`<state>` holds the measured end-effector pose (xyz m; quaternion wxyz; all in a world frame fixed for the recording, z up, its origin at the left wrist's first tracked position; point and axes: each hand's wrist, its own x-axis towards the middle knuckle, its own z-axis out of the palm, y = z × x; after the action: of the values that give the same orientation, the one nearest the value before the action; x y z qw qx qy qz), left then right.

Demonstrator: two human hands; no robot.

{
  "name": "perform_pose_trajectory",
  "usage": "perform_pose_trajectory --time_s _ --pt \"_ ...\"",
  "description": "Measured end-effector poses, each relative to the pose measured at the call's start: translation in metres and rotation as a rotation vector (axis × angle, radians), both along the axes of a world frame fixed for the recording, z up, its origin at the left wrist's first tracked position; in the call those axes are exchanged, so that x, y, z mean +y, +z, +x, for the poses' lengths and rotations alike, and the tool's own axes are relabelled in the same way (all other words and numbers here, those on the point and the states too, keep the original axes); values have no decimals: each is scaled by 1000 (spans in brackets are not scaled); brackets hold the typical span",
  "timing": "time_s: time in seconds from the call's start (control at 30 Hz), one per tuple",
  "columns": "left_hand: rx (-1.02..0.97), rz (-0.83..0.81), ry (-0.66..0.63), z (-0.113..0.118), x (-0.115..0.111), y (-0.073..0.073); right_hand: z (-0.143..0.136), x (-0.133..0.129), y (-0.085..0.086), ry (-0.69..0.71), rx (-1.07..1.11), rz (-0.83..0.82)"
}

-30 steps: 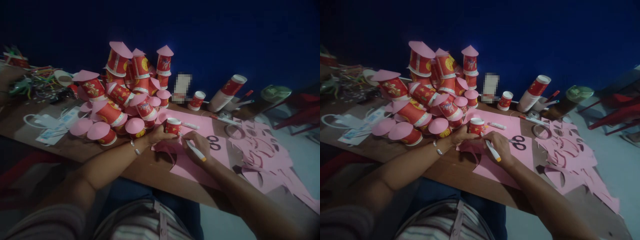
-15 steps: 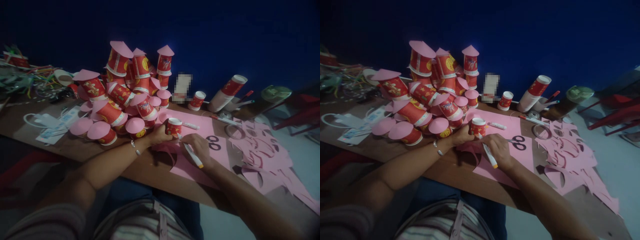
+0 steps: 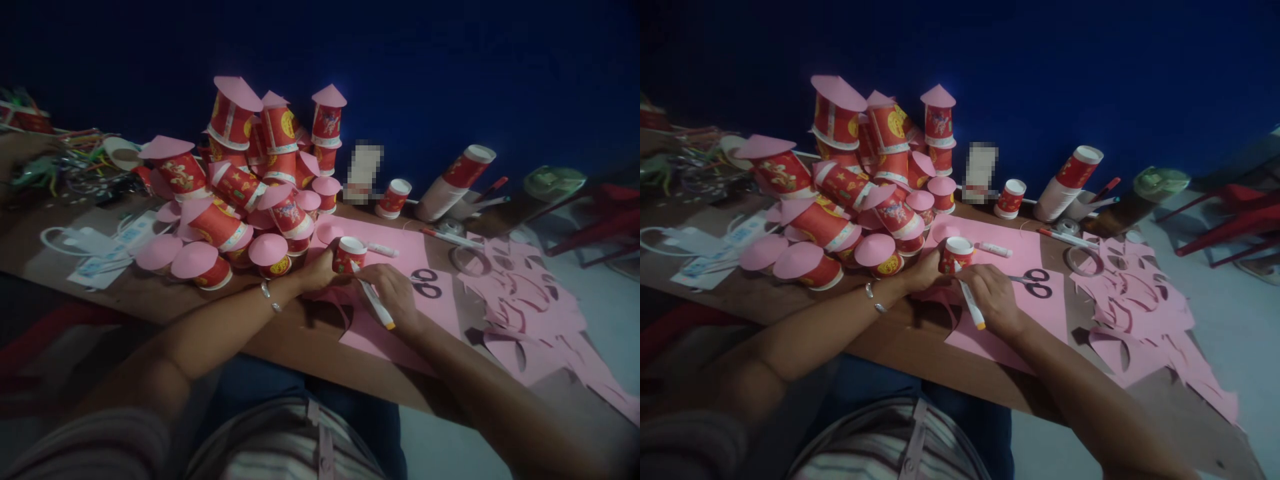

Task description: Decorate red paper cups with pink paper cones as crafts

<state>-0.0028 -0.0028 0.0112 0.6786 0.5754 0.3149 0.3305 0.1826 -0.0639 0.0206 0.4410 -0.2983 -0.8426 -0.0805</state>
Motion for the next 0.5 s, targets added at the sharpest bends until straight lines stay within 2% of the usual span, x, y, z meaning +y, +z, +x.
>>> perform_pose_trajectory --time_s 0.27,0.5 --pt "4 23 15 -1 3 -9 -3 -2 0 22 15 -21" --pt "60 96 63 -1 5 -12 -4 -2 -2 35 8 -17"
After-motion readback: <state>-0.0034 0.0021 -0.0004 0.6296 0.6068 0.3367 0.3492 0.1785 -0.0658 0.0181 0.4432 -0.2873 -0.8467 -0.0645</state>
